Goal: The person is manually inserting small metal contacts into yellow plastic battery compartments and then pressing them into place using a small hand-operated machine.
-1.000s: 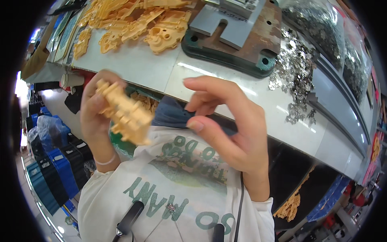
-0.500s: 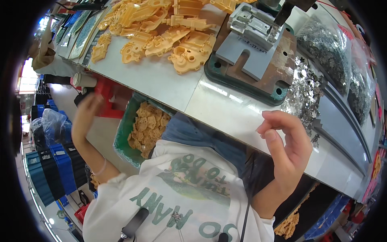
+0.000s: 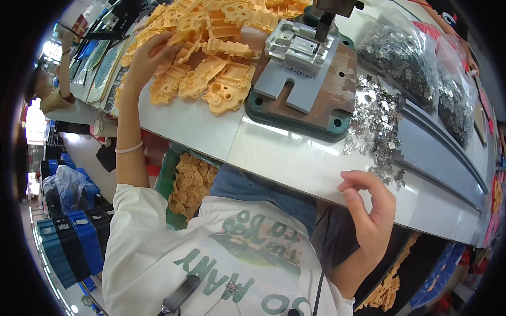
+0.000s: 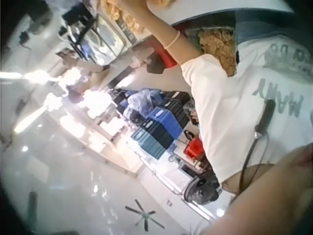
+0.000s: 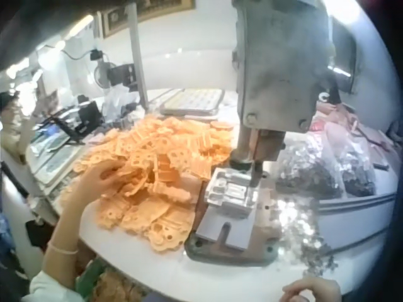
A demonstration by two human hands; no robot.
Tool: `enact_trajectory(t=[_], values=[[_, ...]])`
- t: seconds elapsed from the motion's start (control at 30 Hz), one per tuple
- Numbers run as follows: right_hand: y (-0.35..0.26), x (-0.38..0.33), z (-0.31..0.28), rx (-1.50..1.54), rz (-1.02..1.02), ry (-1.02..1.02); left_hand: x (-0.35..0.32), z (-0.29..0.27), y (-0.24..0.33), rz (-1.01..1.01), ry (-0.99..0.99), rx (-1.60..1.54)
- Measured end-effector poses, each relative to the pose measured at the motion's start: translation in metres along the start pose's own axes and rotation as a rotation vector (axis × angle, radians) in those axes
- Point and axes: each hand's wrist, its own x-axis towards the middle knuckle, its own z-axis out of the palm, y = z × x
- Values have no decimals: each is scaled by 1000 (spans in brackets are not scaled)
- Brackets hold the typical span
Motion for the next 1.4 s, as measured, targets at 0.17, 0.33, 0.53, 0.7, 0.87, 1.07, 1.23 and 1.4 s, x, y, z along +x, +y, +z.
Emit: enact_trajectory(t=[0.17,0.33,0.53,0.7,0.87,1.07,1.23,1.4], values=[[3,6,-2,17,6,56,-4,-19,-3,-183,265,-190],[1,12,2,21,-25,74,-28,-32,19,26,219,-967],[6,8,-2,-34,-8,63,-90,7,85,109,166,-1257],[7,8,-4,-28,17,99,-128,51,97,248,-330,-2077],[15,7,-15,-40,-2,116,-137,97,134,148,-784,-2257],[30,6,-29,-276,40,336,-145,118,150,-69,-674,-2165],[40,29,-22,-798,-245,325,-143,132,159,-71,-643,-2313],[49,42,-23,-988,-313,301,-145,138,168,-85,-698,-2326]])
